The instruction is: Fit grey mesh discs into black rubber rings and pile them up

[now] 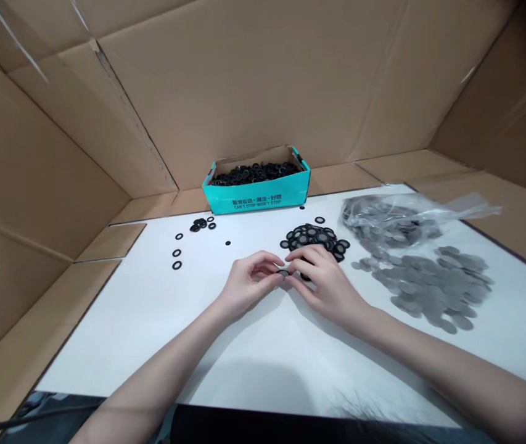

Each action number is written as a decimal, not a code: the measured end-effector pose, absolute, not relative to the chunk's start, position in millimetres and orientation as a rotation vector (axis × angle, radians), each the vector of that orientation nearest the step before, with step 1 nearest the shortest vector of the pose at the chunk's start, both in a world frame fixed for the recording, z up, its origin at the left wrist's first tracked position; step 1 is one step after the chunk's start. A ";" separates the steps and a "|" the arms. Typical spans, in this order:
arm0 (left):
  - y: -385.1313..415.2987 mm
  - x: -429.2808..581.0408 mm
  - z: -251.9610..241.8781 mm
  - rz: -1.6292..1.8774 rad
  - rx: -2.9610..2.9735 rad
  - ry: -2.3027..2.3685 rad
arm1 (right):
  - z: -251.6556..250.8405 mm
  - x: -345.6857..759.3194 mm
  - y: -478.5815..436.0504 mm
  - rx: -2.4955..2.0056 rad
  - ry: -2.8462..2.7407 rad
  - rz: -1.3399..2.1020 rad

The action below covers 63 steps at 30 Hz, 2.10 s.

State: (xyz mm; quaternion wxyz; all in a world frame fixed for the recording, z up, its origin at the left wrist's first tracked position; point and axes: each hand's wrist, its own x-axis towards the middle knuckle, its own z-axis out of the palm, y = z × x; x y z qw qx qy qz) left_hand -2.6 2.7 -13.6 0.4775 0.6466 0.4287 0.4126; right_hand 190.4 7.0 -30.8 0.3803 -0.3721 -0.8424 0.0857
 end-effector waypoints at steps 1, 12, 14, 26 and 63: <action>2.2 -2.5 -13.1 1.006 1.623 1.051 | -31.0 190.2 6.8 -0.942 -2.153 0.221; -2.4 -1.2 -9.7 1.053 1.825 1.015 | -31.7 190.2 8.4 -0.929 -2.144 0.262; -2.5 -1.1 -9.0 1.046 1.839 1.023 | -32.0 190.7 9.1 -0.910 -2.130 0.303; -0.5 -2.6 -10.7 0.936 2.213 1.053 | -28.1 194.3 10.4 -0.951 -2.142 0.351; -2.0 -2.6 -8.5 0.878 2.393 1.039 | -26.8 196.3 13.0 -0.937 -2.186 0.269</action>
